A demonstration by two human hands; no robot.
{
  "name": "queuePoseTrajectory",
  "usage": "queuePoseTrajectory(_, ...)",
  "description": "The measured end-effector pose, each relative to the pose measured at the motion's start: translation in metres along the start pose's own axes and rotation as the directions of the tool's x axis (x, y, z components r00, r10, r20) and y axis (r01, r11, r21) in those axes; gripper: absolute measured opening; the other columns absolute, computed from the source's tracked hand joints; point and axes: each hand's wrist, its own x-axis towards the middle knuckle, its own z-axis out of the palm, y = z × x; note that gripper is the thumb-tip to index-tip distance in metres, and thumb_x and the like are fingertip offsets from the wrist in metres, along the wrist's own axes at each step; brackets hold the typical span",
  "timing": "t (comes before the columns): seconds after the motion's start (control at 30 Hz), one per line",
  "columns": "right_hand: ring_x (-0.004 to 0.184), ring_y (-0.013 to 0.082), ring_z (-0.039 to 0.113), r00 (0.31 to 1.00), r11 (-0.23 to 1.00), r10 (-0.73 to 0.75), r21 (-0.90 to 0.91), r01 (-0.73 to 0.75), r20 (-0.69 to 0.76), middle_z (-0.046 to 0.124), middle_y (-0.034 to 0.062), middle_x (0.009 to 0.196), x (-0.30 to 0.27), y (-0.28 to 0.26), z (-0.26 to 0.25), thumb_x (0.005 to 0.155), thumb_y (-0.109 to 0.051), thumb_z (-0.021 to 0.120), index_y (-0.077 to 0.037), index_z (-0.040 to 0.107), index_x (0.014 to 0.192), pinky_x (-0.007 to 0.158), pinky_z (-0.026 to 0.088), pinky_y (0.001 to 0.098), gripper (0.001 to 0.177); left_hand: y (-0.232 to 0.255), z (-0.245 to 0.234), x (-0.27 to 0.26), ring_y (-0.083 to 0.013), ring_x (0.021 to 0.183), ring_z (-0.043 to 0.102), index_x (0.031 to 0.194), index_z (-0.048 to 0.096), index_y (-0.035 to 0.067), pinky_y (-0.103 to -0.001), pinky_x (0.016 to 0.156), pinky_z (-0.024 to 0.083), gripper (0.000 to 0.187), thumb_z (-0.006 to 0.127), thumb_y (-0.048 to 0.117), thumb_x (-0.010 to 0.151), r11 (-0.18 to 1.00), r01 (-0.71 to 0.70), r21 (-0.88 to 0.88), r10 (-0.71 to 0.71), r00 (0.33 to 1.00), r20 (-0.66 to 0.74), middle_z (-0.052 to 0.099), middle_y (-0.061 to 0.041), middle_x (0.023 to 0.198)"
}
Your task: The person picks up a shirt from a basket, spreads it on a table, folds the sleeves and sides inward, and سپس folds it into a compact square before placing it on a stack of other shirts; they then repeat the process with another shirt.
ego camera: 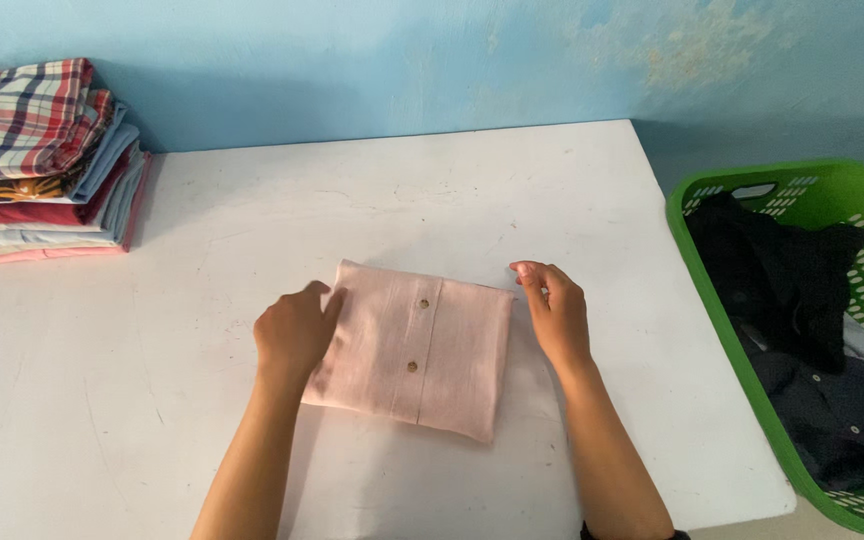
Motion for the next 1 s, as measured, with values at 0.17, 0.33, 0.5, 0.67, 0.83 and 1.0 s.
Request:
queuePoseTrajectory(0.17, 0.086, 0.0219, 0.071, 0.977, 0.944, 0.187, -0.294, -0.152, 0.097, 0.076, 0.0119, 0.093, -0.006, -0.013, 0.018, 0.097, -0.06, 0.058, -0.007, 0.078, 0.107, 0.076, 0.056, 0.0345, 0.057, -0.016, 0.035, 0.042, -0.024, 0.086, 0.073, 0.116, 0.077, 0.004, -0.037, 0.076, 0.057, 0.046, 0.057, 0.044, 0.112, 0.766, -0.264, -0.586, 0.027, 0.924, -0.381, 0.076, -0.017, 0.099)
queuePoseTrajectory(0.33, 0.074, 0.0226, 0.069, 0.941, 0.913, 0.299, -0.334, -0.233, 0.161, 0.075, 0.013, 0.084, -0.005, -0.021, 0.022, 0.091, -0.058, 0.065, -0.006, 0.076, 0.098, 0.07, 0.054, 0.0351, 0.054, 0.006, 0.024, 0.034, -0.0301, 0.079, 0.07, 0.109, 0.072, 0.003, -0.043, 0.077, 0.056, 0.039, 0.058, 0.038, 0.098, 0.706, 0.025, -0.708, -0.109, 0.991, -0.073, 0.076, -0.017, 0.092)
queuePoseTrajectory(0.5, 0.066, 0.0202, 0.06, 0.997, 0.988, 0.07, -0.133, -0.073, -0.023, 0.067, 0.0046, 0.082, -0.001, -0.019, 0.039, 0.092, -0.04, 0.068, -0.007, 0.075, 0.101, 0.062, 0.049, 0.0368, 0.035, 0.004, 0.049, 0.049, -0.0273, 0.083, 0.069, 0.112, 0.057, 0.003, -0.042, 0.076, 0.055, 0.027, 0.047, 0.028, 0.107, 0.649, -0.168, -0.742, -0.024, 0.97, -0.241, 0.071, -0.016, 0.096)
queuePoseTrajectory(0.67, 0.087, 0.0229, 0.063, 0.998, 0.994, -0.042, -0.099, 0.038, -0.039, 0.065, 0.0093, 0.101, 0.006, -0.003, 0.057, 0.096, -0.034, 0.068, -0.011, 0.065, 0.127, 0.075, 0.052, 0.0357, 0.039, 0.003, 0.059, 0.046, -0.0298, 0.101, 0.067, 0.125, 0.048, 0.002, -0.045, 0.086, 0.055, 0.028, 0.047, 0.022, 0.105, 0.603, -0.316, -0.733, -0.059, 0.898, -0.436, 0.067, -0.022, 0.116)
queuePoseTrajectory(0.83, 0.135, 0.0291, 0.054, 0.954, 0.847, -0.294, -0.479, 0.232, -0.059, 0.058, 0.0111, 0.146, -0.016, 0.001, 0.061, 0.105, -0.03, 0.057, -0.013, 0.057, 0.14, 0.106, 0.043, 0.0499, 0.04, 0.019, 0.042, 0.019, -0.0358, 0.14, 0.043, 0.141, 0.052, 0.007, -0.052, 0.114, 0.037, 0.04, 0.052, 0.026, 0.106, 0.832, -0.502, -0.236, 0.325, 0.786, -0.526, 0.052, -0.017, 0.15)
queuePoseTrajectory(1.0, 0.152, 0.0369, 0.019, 0.925, 0.759, -0.322, -0.528, 0.38, 0.203, 0.031, 0.014, 0.164, -0.029, 0.003, 0.107, 0.105, -0.051, 0.04, -0.014, 0.042, 0.154, 0.118, 0.016, 0.0621, 0.062, 0.045, 0.044, 0.008, -0.0348, 0.152, 0.023, 0.148, 0.052, 0.021, -0.054, 0.122, 0.015, 0.052, 0.048, 0.046, 0.102, 0.815, -0.57, -0.103, 0.51, 0.79, -0.34, 0.038, -0.007, 0.16)
